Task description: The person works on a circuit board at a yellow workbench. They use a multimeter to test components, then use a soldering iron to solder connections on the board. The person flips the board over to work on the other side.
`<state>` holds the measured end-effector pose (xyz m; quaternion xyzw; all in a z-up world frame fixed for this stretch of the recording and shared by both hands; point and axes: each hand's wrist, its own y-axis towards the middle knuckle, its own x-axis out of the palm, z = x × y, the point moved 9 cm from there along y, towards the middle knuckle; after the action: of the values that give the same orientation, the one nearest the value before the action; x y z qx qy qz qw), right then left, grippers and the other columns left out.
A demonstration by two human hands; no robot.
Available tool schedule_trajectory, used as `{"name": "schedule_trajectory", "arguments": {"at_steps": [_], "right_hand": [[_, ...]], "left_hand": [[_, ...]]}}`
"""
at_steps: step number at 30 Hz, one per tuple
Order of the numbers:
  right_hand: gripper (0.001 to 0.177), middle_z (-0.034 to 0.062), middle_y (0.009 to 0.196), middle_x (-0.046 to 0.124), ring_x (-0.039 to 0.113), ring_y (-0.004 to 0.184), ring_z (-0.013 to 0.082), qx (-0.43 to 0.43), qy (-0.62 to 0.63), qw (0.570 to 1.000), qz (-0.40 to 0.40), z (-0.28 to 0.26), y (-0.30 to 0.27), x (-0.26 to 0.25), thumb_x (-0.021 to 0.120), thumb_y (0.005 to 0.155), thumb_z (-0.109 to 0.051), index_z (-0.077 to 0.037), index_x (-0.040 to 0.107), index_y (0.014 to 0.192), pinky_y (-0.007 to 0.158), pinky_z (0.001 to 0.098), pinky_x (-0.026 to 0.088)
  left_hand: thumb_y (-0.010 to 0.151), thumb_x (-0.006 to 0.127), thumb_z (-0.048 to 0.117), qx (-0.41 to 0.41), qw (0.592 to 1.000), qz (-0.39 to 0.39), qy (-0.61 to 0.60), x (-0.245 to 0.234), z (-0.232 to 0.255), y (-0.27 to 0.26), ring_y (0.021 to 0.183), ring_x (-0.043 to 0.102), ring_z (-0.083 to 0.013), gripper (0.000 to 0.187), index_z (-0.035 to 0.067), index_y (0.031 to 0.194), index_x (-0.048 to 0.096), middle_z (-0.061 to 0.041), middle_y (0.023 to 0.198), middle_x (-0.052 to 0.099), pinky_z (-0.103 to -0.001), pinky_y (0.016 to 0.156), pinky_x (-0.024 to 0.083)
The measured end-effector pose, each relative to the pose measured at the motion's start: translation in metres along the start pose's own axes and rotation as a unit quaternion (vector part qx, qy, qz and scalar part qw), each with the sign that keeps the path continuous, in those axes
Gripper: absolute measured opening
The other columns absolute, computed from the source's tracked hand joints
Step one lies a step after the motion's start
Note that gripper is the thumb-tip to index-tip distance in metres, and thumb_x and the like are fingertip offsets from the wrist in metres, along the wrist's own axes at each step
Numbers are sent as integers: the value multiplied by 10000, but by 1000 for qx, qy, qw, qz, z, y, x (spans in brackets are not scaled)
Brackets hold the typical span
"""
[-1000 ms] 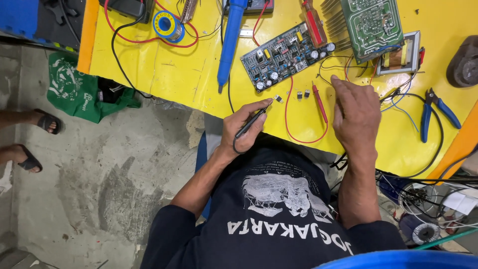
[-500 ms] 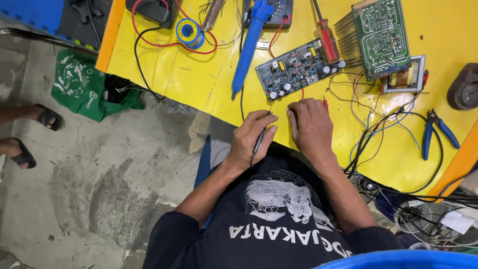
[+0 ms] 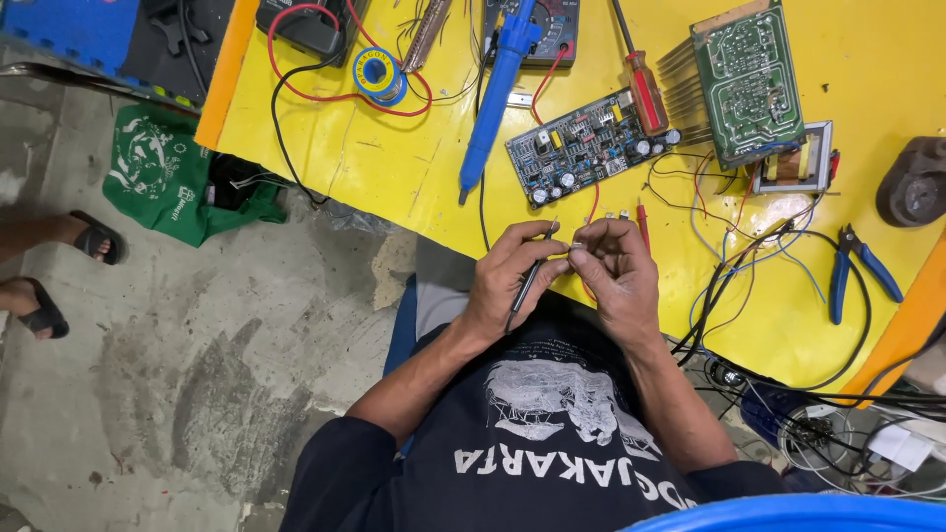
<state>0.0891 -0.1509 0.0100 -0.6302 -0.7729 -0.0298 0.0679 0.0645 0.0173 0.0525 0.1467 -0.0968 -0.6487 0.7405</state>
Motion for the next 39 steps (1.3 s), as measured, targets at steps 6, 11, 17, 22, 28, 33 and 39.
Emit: {"name": "schedule_trajectory", "arguments": {"at_steps": [6, 11, 17, 22, 28, 33, 39], "right_hand": [[150, 185, 920, 650, 754, 825, 262, -50, -79, 995, -20, -31, 16, 18, 706, 947, 79, 105, 700, 1094, 766, 384, 624], [165, 171, 879, 682, 753, 786, 235, -14, -68, 997, -23, -35, 43, 16, 743, 936, 56, 86, 711, 1096, 742, 365, 635], [126, 176, 838, 734, 746, 774, 276, -151, -251, 951, -93, -72, 109, 46, 780, 963, 29, 39, 744, 1083, 695, 353, 579], [107, 65, 943, 696, 597, 917, 254, -374, -516, 753, -163, -65, 127, 87, 853, 890, -114, -66, 757, 899, 777, 374, 411], [102, 9, 1035, 727, 590, 929, 254, -282, -588, 697, -299, -38, 136, 89, 753, 985, -215, -142, 769, 1054, 828, 400, 384], [50, 72, 941, 772, 734, 940, 231, -307, -605, 687, -259, -57, 130, 93, 771, 963, -131, -87, 791, 949, 856, 348, 529], [75, 71, 935, 759, 738, 936, 240, -331, -603, 676, -263, -53, 131, 95, 785, 951, -159, -88, 773, 930, 832, 346, 540]], "left_hand": [[964, 714, 65, 7, 1000, 4, 13, -5, 0, 4, 816, 744, -332, 78, 53, 1031, 752, -186, 1131, 685, -371, 704, 615], [968, 704, 75, 1, 998, 44, 36, -19, -12, 10, 836, 746, -324, 73, 46, 1014, 752, -179, 1076, 683, -356, 703, 613], [1044, 608, 140, -85, 985, 83, 126, -41, -6, 39, 807, 726, -365, 230, -16, 1190, 693, -229, 949, 699, -388, 655, 574], [1029, 563, 92, -113, 972, 46, 199, -32, -23, 49, 761, 722, -414, 276, -103, 1199, 660, -288, 941, 692, -439, 613, 568], [1021, 496, 310, -218, 945, -30, 241, -14, -60, 37, 1067, 628, -385, 533, -7, 1447, 527, -203, 1172, 607, -495, 800, 554], [1024, 560, 185, -184, 966, 14, 181, -16, -55, 39, 804, 694, -364, 468, -118, 1382, 564, -238, 980, 638, -413, 620, 534], [1030, 560, 212, -191, 966, 8, 172, -19, -60, 36, 801, 686, -291, 475, -85, 1399, 574, -155, 935, 626, -338, 634, 530]]}}
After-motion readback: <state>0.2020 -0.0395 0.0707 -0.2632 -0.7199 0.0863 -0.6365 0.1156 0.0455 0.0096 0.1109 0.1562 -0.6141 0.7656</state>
